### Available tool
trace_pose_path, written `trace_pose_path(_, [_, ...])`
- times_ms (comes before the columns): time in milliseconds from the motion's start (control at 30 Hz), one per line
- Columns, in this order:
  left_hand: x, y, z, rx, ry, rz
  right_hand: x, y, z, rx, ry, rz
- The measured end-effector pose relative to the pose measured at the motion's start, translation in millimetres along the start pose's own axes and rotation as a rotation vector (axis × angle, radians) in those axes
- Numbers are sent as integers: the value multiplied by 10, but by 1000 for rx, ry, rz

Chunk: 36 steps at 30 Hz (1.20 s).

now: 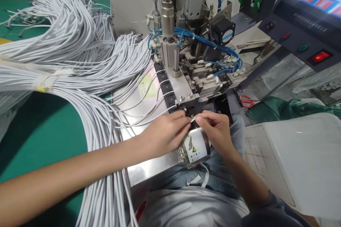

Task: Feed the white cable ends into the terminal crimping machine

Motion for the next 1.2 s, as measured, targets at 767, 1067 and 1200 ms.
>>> trace_pose_path(767, [232, 64, 144, 47, -484, 220, 69, -99, -461, 211, -78, 70])
trace_pose_path(1067, [249, 58, 138, 90, -515, 269, 77, -152, -440, 191, -51, 106])
trace_pose_path(1200, [271, 68, 150, 66, -518, 315, 97, -190, -449, 210, -68, 109])
Point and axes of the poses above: each hand's wrist, its own y-axis away from the middle knuckle, its own x-axis out of the palm, z = x × y, the point moved 8 cm from there along -y, towards the middle knuckle, and after that the axes turned 1 degree about -z, right-handed, at the moved point
